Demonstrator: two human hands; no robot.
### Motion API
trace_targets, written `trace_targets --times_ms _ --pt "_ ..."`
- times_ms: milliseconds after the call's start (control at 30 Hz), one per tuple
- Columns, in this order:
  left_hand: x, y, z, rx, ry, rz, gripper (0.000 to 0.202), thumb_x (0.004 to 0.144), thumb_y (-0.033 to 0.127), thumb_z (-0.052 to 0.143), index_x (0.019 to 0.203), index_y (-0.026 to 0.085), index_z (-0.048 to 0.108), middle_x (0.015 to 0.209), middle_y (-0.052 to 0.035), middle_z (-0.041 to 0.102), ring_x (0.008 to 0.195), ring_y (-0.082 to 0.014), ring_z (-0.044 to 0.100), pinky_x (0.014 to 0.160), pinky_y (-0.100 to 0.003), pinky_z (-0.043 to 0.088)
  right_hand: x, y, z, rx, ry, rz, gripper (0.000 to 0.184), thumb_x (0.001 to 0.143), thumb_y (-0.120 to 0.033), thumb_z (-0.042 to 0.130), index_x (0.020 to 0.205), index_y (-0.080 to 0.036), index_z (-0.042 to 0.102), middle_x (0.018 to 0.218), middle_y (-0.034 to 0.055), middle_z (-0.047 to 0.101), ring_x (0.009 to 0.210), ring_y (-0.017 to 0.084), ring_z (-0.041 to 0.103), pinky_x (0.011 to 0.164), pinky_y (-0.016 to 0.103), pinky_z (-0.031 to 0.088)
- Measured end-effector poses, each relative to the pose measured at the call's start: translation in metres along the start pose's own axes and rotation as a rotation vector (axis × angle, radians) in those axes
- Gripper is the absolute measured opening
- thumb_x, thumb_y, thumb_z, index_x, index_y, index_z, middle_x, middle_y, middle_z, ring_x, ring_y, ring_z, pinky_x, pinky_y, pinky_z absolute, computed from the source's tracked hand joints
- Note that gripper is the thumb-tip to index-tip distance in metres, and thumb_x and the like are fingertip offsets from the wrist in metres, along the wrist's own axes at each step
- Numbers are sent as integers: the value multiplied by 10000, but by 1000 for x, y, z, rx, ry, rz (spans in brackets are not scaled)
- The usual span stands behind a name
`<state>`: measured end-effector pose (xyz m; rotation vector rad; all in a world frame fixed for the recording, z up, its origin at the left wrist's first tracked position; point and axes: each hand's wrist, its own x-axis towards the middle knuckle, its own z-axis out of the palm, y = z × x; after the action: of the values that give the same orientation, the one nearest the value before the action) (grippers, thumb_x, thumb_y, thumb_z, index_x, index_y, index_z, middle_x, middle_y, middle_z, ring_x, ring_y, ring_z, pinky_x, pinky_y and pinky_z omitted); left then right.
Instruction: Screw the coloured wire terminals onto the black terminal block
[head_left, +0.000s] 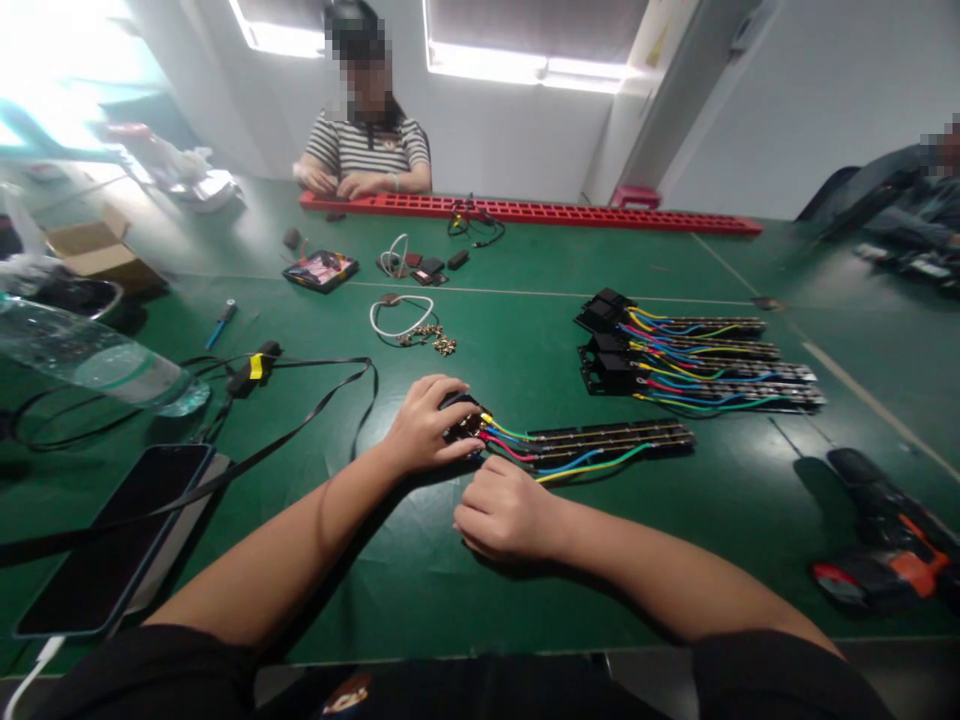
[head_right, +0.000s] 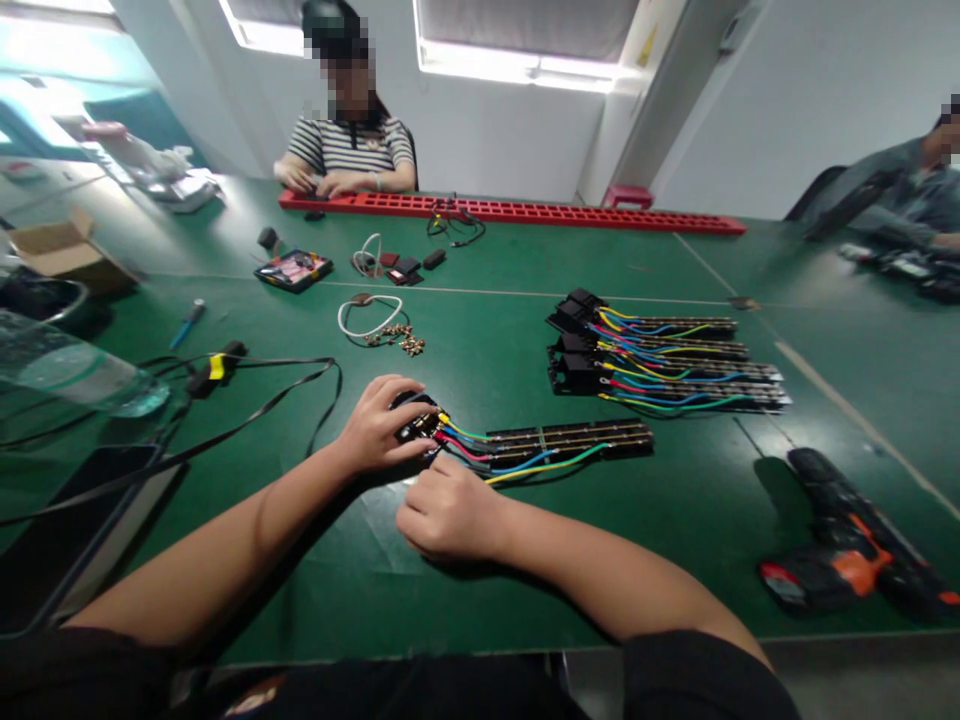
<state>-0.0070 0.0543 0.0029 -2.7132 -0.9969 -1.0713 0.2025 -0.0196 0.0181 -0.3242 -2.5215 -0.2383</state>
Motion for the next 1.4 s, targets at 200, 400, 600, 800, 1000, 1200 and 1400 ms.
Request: trace_targets --times_ms 200,400,600,800,1000,1200,1400 --pt "-2 -2 0 -25 26 -25 487 900 574 676 1217 206 698 1262 -152 591 1156 -319 558 1029 -518 481 -2 -7 4 44 -15 -25 236 916 -229 592 693 -200 519 629 -20 500 619 150 384 666 345 257" --pt "-4 -3 -1 -88 87 -138 419 997 483 520 1227 167 672 1270 -162 587 1169 -308 558 1034 -515 471 -3 -14 8 50 -27 -69 249 917 -238 594 697 -207 483 629 -30 488 590 143 400 642 335 250" --pt "-2 1 -2 -98 162 -317 344 1036 381 449 1194 175 673 1221 -135 609 1177 -271 561 1047 -473 475 -4 -18 10 62 -60 -76 257 921 -266 588 698 -208 475 622 -29 496 581 138 415 637 334 240" --pt "3 0 1 -123 229 -441 327 1062 332 396 1163 165 658 1152 -115 640 1120 -242 588 1028 -445 478 -4 -18 9 77 -36 -70 255 919 -287 595 705 -209 482 632 -30 506 580 139 405 636 334 237" --pt "4 -20 7 -95 229 -523 299 1040 307 402 1140 161 643 1084 -104 681 1049 -229 639 962 -410 528 -3 -24 9 58 -33 -101 240 906 -218 601 711 -211 461 624 -37 483 575 140 401 628 326 234" --pt "1 -53 15 40 -5 -553 289 944 259 495 1175 149 631 1000 -102 678 930 -229 664 895 -399 571 -4 -27 8 45 -77 -138 263 918 -219 599 701 -207 451 618 -34 483 566 134 399 624 318 240" --pt "11 -67 12 116 -172 -589 338 911 163 470 1193 138 654 944 -111 670 928 -250 676 910 -395 564 -5 -23 6 38 -70 -139 256 927 -212 592 707 -207 460 624 -34 479 569 141 410 626 322 242"
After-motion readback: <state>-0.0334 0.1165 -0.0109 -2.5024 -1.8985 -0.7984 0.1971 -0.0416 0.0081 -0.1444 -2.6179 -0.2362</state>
